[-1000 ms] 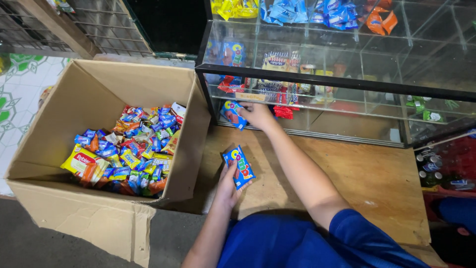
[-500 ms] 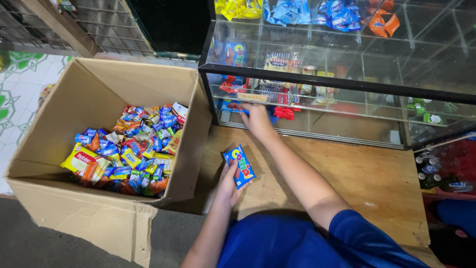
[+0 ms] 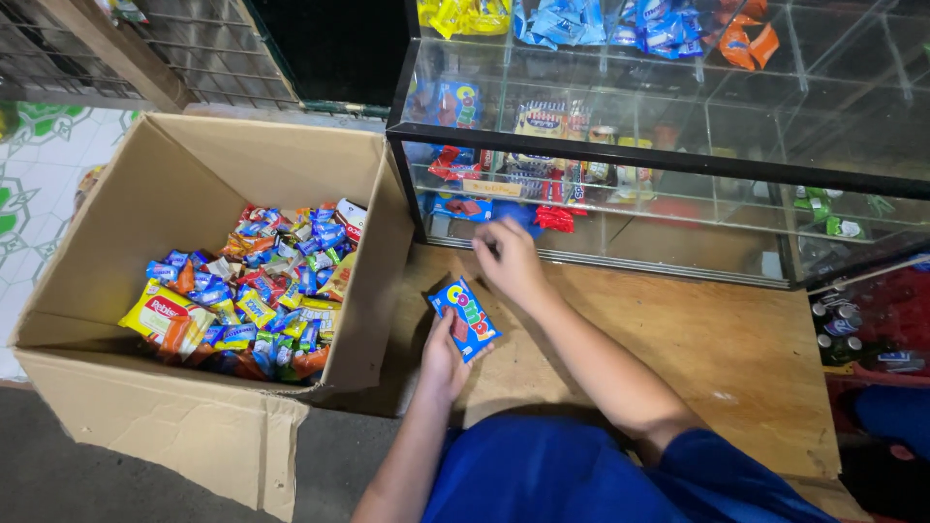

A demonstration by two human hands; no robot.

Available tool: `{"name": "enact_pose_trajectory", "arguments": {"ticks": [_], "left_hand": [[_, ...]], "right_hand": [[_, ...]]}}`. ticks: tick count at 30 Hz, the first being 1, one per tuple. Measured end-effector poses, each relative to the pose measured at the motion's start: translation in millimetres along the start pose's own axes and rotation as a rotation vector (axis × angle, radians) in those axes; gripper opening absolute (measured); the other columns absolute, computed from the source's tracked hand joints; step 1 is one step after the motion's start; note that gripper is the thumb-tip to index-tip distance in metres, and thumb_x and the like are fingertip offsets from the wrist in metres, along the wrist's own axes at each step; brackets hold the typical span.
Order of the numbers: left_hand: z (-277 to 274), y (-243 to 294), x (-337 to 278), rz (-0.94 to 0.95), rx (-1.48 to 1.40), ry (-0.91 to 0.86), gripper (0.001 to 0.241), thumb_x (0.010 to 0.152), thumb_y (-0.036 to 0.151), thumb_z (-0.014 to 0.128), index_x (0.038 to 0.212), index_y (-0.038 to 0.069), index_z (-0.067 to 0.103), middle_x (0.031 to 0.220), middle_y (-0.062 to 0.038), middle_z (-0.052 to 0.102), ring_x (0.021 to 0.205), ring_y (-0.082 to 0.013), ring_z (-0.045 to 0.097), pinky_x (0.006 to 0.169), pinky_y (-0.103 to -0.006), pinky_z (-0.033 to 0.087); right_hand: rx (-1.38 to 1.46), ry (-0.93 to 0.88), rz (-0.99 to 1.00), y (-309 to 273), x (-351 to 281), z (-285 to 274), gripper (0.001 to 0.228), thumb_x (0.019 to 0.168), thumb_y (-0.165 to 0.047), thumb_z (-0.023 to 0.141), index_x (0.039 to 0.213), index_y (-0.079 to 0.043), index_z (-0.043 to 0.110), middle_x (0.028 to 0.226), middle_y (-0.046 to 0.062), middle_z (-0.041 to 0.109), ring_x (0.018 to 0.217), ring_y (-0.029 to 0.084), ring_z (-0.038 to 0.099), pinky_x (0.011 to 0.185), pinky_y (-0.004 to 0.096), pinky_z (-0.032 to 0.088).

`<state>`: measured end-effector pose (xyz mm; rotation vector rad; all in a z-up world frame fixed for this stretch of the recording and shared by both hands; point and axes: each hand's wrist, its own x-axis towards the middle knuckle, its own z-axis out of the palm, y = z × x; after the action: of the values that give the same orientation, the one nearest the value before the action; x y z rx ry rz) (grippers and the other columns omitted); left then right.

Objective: Stocking a glass display case with various snack packages from a cardboard box.

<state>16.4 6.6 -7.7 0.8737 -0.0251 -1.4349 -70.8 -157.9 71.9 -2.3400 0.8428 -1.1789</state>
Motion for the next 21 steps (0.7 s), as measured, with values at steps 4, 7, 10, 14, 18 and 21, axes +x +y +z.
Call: {"name": "enact_pose_trajectory", "arguments": {"ticks": [4,7,10,14,18,21], "left_hand": [[1.0,-5.7,6.7,0.119,-0.068,-0.067,0.046,0.104,0.039,0.045,0.146,0.019,0.042,0.140,-0.008,0.058,0.120,-0.0266,0.061,0.091,-0.0502,0.053],[15.2,-0.4,-0.6,0.189,-0.080,-0.118,0.045,0.105,0.038,0.043,0.147,0.021,0.040,0.143,-0.004,0.056,0.126,-0.0204,0.058,0.096,-0.0444,0.050],[11.8,-5.6,-4.2,0.195,-0.006,-0.141,0.044,0.106,0.036,0.043,0.147,0.020,0.039,0.134,-0.001,0.056,0.118,-0.0163,0.057,0.093,-0.0403,0.051],[7.8,-9.0,-9.1,0.169,0.111,-0.178,0.044,0.104,0.032,0.047,0.145,0.019,0.044,0.120,-0.002,0.058,0.101,-0.0154,0.059,0.084,-0.0359,0.051],[3.3,-11.0,-11.0,0.142,0.120,-0.187,0.037,0.105,0.027,0.049,0.139,0.013,0.052,0.116,-0.004,0.062,0.096,-0.0163,0.062,0.082,-0.0353,0.050],[2.3,-9.7,-13.5,0.129,0.155,-0.176,0.032,0.106,0.025,0.049,0.133,0.010,0.055,0.113,-0.005,0.063,0.094,-0.0154,0.064,0.081,-0.0335,0.050]], "right_hand": [[0.417,-0.493,0.308,29.4,-34.4,0.7,0.016,0.094,-0.014,0.074,0.106,-0.005,0.072,0.088,0.007,0.072,0.075,0.016,0.066,0.065,0.031,0.053],[0.630,-0.738,0.474,36.8,-35.4,-11.0,0.025,0.094,-0.015,0.070,0.117,-0.007,0.066,0.086,0.003,0.072,0.067,0.010,0.064,0.055,0.028,0.050],[0.704,-0.677,0.587,51.7,-28.3,-8.4,0.030,0.095,-0.016,0.064,0.124,-0.007,0.063,0.087,0.003,0.072,0.061,0.008,0.063,0.047,0.025,0.048],[0.734,-0.306,0.680,68.2,-2.0,7.6,0.026,0.103,-0.018,0.059,0.125,-0.006,0.061,0.082,0.007,0.068,0.052,0.009,0.058,0.043,0.025,0.044],[0.628,-0.174,0.689,98.1,14.2,44.4,0.025,0.102,-0.018,0.060,0.124,-0.006,0.064,0.083,0.010,0.069,0.052,0.011,0.059,0.045,0.027,0.048],[0.410,-0.020,0.499,117.5,18.6,71.2,0.027,0.097,-0.015,0.066,0.120,-0.002,0.069,0.088,0.012,0.073,0.064,0.014,0.065,0.056,0.031,0.053]]}}
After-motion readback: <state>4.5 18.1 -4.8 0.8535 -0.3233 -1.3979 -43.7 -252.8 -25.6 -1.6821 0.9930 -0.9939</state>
